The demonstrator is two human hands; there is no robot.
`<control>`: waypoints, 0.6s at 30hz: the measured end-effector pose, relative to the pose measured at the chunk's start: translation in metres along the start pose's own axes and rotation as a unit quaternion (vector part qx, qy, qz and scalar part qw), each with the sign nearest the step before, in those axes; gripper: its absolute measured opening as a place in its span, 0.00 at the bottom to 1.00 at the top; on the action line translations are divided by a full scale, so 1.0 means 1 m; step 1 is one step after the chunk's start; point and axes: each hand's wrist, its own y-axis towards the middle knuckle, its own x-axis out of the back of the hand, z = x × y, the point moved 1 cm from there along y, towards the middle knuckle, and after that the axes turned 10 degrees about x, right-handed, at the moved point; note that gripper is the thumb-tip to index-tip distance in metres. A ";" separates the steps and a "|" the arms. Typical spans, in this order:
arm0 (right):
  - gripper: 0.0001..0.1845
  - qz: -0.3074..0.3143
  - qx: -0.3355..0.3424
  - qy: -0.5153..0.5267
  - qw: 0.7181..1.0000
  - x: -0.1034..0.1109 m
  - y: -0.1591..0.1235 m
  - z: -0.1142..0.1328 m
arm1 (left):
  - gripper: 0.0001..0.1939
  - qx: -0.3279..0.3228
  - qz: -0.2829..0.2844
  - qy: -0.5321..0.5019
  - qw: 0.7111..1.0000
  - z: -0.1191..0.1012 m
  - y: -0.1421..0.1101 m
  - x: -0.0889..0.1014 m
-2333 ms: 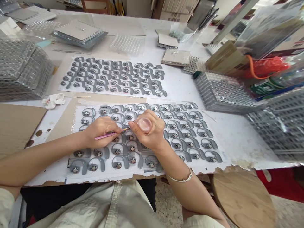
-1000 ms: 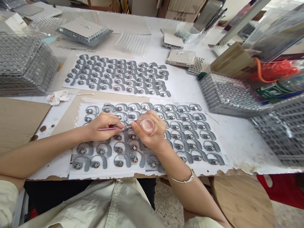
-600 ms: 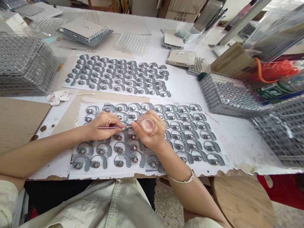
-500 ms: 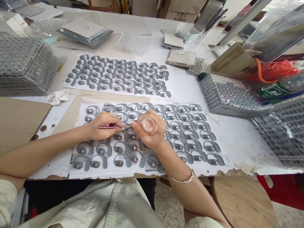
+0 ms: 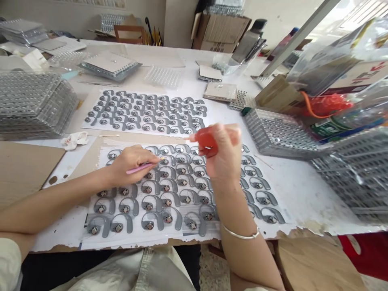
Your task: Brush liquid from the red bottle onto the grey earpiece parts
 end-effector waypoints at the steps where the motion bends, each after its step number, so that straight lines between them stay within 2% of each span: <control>1: 0.12 0.013 -0.014 -0.007 1.000 -0.003 -0.006 -0.006 | 0.08 -0.029 0.000 0.034 0.999 0.002 -0.003 -0.004; 3: 0.14 0.030 -0.012 -0.031 0.999 -0.008 -0.017 -0.016 | 0.09 -0.083 0.003 0.096 0.992 0.004 -0.009 -0.010; 4: 0.14 0.030 0.012 -0.055 0.998 -0.010 -0.022 -0.019 | 0.09 -0.105 0.002 0.123 0.987 0.004 -0.012 -0.013; 7: 0.13 0.017 0.140 -0.159 0.977 -0.014 -0.031 -0.022 | 0.08 -0.147 -0.009 0.193 0.970 0.003 -0.016 -0.019; 10: 0.11 0.043 0.231 -0.224 0.946 -0.018 -0.036 -0.021 | 0.10 -0.156 -0.024 0.228 0.961 0.002 -0.016 -0.021; 13: 0.09 0.086 0.256 -0.243 0.932 -0.023 -0.038 -0.023 | 0.11 -0.165 -0.033 0.224 0.960 0.002 -0.016 -0.022; 18: 0.07 0.110 0.251 -0.252 0.928 -0.026 -0.039 -0.028 | 0.12 -0.175 -0.039 0.241 0.954 0.000 -0.017 -0.026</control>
